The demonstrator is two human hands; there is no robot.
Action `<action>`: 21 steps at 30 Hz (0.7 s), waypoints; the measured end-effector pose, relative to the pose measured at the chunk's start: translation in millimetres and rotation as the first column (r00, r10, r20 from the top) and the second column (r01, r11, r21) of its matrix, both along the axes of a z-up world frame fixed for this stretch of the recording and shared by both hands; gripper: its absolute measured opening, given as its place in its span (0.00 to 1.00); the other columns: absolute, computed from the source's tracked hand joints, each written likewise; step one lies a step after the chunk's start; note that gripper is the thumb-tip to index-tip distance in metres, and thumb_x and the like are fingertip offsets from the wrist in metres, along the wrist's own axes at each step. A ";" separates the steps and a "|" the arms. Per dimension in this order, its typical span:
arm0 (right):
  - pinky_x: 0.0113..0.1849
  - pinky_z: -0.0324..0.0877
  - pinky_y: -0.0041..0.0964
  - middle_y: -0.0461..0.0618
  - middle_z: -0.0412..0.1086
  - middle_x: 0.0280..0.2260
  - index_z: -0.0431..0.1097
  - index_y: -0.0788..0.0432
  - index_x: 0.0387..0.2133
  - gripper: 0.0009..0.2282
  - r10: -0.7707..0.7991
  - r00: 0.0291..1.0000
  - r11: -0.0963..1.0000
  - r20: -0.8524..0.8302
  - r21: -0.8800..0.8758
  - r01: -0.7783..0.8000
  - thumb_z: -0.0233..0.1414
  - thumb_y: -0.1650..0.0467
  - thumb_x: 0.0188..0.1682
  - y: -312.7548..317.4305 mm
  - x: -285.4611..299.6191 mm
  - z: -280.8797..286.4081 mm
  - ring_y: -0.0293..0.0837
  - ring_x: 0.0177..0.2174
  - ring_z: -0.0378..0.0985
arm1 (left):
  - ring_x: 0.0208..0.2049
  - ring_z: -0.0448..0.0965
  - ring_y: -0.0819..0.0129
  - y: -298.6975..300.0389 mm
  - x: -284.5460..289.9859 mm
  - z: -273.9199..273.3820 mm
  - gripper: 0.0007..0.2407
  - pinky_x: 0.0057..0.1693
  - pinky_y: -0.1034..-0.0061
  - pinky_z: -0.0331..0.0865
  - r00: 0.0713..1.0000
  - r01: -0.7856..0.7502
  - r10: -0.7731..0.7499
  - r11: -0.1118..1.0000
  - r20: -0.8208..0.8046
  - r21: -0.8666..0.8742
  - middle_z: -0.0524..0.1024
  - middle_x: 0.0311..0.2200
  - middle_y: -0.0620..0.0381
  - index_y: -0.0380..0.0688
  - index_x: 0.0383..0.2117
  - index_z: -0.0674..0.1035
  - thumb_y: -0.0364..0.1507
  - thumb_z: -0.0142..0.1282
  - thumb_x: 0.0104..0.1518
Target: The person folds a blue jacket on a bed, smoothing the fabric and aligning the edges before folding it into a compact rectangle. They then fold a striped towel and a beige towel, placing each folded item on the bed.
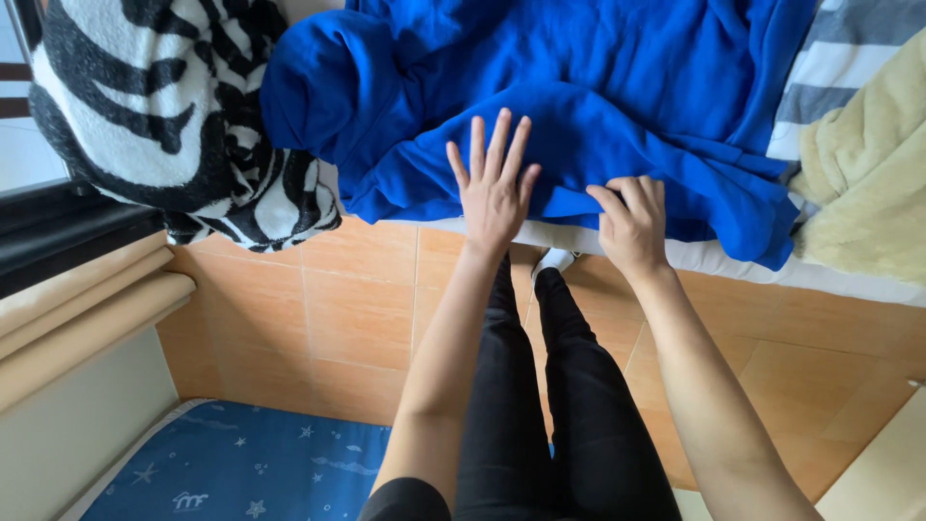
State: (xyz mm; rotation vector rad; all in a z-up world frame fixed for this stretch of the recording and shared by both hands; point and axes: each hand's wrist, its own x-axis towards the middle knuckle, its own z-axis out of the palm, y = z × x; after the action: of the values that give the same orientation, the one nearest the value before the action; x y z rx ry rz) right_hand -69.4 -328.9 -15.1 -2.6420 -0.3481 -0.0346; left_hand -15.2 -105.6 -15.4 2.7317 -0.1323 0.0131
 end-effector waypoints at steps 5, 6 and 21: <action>0.41 0.61 0.49 0.50 0.70 0.34 0.76 0.60 0.35 0.17 0.112 0.987 0.990 -0.111 0.099 -0.101 0.66 0.66 0.33 12.3 37.5 40.6 0.52 0.38 0.71 | 0.75 0.45 0.51 -4.5 -6.2 -23.4 0.27 0.75 0.43 0.38 0.990 -0.012 0.013 1.000 -0.139 0.005 0.52 0.74 0.59 0.61 0.71 0.61 0.48 0.46 0.66; 0.40 0.63 0.50 0.51 0.70 0.32 0.75 0.61 0.32 0.19 0.122 0.986 0.986 -0.111 0.128 -0.108 0.68 0.61 0.32 14.4 41.2 48.7 0.53 0.37 0.72 | 0.75 0.45 0.51 -5.1 -6.7 -26.6 0.27 0.75 0.44 0.38 0.987 -0.018 0.020 1.000 -0.159 0.015 0.51 0.74 0.59 0.61 0.71 0.61 0.50 0.45 0.66; 0.57 0.64 0.50 0.58 0.69 0.54 0.71 0.63 0.55 0.11 -0.087 0.995 0.978 0.042 0.193 0.077 0.50 0.77 0.62 -7.7 209.0 -2.6 0.60 0.54 0.68 | 0.68 0.61 0.54 -44.3 70.9 25.0 0.19 0.70 0.51 0.47 0.966 -0.258 0.246 0.924 -0.076 -0.284 0.67 0.63 0.55 0.48 0.61 0.72 0.39 0.53 0.66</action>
State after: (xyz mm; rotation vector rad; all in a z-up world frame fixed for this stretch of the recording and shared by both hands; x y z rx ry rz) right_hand 139.6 -336.6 -17.6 -2.4668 -0.2393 -0.1545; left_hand 55.7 -149.9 9.6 2.4324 0.2178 0.0486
